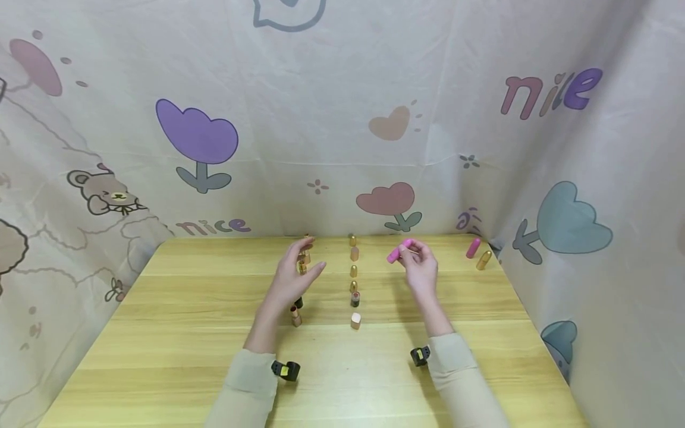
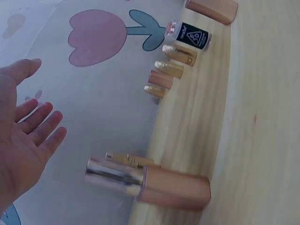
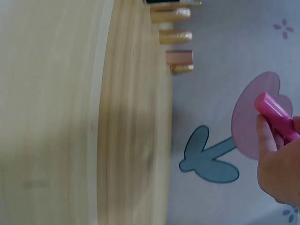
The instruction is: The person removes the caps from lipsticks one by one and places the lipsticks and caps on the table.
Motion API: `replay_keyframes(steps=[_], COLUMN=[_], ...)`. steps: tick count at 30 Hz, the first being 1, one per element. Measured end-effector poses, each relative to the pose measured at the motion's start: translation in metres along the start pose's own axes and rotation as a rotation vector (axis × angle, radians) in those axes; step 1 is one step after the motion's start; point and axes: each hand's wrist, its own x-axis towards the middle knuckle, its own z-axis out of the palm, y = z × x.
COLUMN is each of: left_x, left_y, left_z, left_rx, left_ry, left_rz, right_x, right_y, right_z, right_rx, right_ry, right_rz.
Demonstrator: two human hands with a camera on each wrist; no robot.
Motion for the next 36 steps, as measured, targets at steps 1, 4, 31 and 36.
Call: replay_keyframes(steps=[1,4,31,36], left_x=[0.002,0.007,0.024,0.024], left_y=[0.001,0.003,0.014,0.015], left_z=[0.002,0.008,0.056,0.061], left_rx=[-0.006,-0.010,0.053,0.057], left_ry=[-0.008,-0.023,-0.168,-0.200], left_rz=[0.006,0.032,0.051,0.072], right_x=[-0.001,-0.005,-0.035,-0.038], right_y=[0.000,0.000,0.011,0.012], right_z=[0.002,0.009,0.056,0.060], right_rx=[0.002,-0.001,0.006,-0.003], right_ry=[-0.007,-0.027,-0.104,-0.102], right_rz=[0.000,0.004,0.021,0.036])
